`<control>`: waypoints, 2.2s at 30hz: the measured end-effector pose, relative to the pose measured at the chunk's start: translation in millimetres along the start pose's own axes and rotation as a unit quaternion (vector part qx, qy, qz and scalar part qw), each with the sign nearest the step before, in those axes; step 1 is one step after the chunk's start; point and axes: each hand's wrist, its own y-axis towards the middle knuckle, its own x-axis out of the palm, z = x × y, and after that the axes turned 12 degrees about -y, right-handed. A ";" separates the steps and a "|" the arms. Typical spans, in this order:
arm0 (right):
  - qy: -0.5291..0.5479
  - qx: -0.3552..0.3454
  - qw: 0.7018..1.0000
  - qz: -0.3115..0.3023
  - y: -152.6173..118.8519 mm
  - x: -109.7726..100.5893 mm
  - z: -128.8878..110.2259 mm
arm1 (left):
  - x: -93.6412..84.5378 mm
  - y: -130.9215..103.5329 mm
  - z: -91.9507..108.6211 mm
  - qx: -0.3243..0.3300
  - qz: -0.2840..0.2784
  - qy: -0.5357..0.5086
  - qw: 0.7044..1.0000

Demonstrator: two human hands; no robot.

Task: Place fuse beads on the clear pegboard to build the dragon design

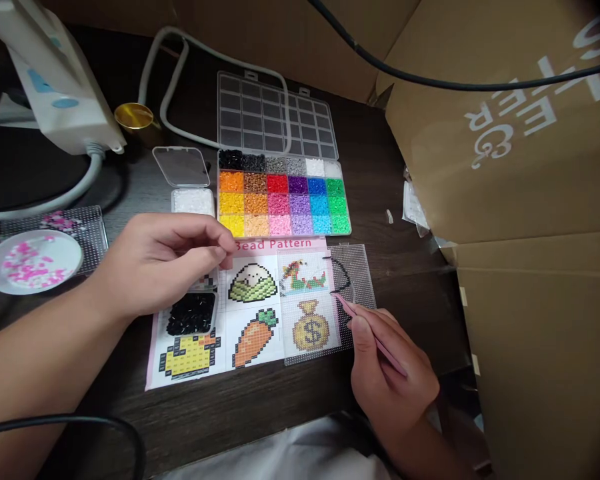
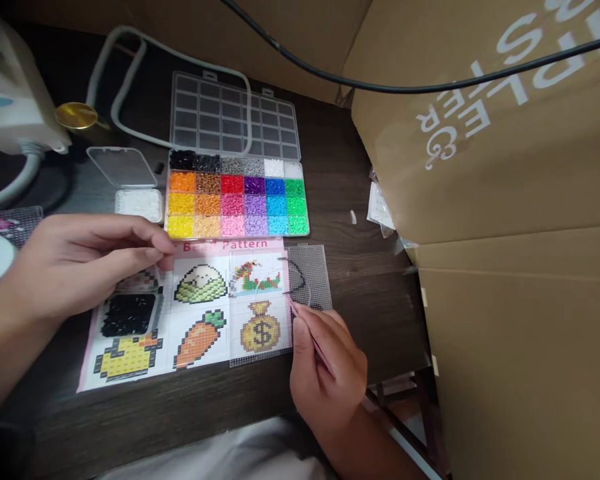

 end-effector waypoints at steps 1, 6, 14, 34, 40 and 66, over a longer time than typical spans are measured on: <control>0.003 -0.001 1.000 -0.002 -0.1 0.2 0.1 | 0.6 -0.1 0.6 -0.004 0.000 -0.001 1.000; 0.012 0.000 1.000 0.012 -2.1 1.3 1.7 | 0.2 -0.2 3.6 -0.013 -0.003 0.001 1.000; 0.015 -0.008 1.000 0.013 -0.7 1.6 2.5 | -0.5 -0.2 3.9 -0.018 -0.008 0.001 1.000; 0.026 -0.049 0.998 0.030 -6.6 -2.0 5.9 | 1.5 0.1 2.5 0.002 0.001 -0.020 1.000; 0.070 -0.115 0.990 -0.037 2.3 2.4 -17.5 | 2.9 0.7 4.6 0.012 -0.006 -0.042 0.999; 0.085 -0.076 0.993 -0.044 1.2 28.2 -27.5 | 3.5 -1.1 10.3 -0.053 -0.036 -0.044 0.997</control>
